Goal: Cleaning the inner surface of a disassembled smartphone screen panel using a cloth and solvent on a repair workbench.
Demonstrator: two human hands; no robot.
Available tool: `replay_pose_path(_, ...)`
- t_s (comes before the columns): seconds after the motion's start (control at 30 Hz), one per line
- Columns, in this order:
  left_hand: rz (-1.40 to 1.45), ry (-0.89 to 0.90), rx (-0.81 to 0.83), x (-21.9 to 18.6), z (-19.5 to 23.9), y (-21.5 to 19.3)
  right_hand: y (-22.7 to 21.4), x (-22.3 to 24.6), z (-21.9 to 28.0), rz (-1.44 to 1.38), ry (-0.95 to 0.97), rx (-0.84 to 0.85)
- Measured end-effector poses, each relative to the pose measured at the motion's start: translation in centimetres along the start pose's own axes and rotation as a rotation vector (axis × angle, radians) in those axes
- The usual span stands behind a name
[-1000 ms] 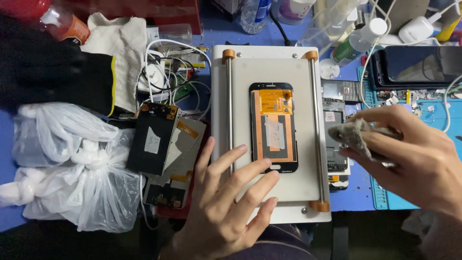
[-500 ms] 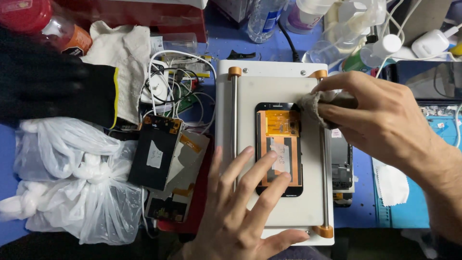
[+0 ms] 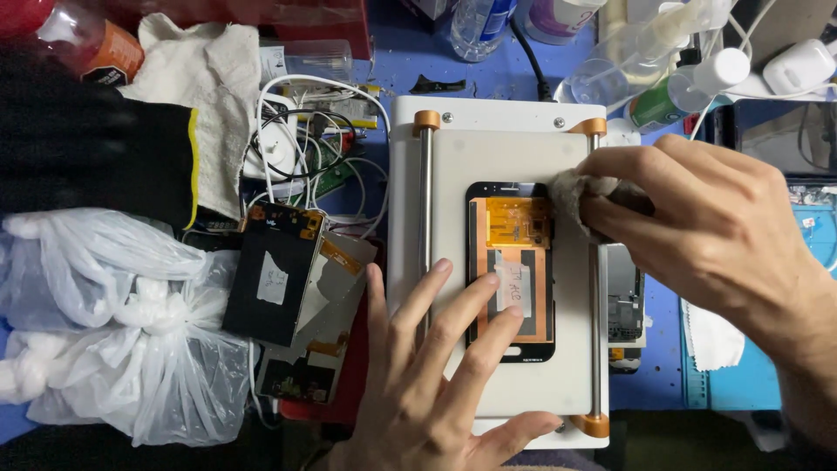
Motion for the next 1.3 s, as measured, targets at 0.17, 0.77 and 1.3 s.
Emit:
replay_pose_path(0.17, -0.004, -0.015, -0.005, 0.1, 0.0, -0.3, -0.3, 0.5, 0.1, 0.011, 0.01, 0.008)
replay_pose_path(0.77, -0.028, -0.026, 0.013, 0.1, 0.3, -0.3, 1.6, -0.5, 1.4, -0.029, 0.056, 0.081)
replay_pose_path(1.3, 0.055, 0.008, -0.006, 0.1, 0.2, -0.2, 1.2, -0.5, 0.8, -0.053, 0.105, 0.052)
Point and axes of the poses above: each hand's wrist, its own z-axis away from the middle knuckle, its own y-axis out of the palm, x = y × z, the point moved 9 cm from there along -z, towards the middle knuckle, and after that the axes turned 3 degrees about z, right-handed, at the moved point
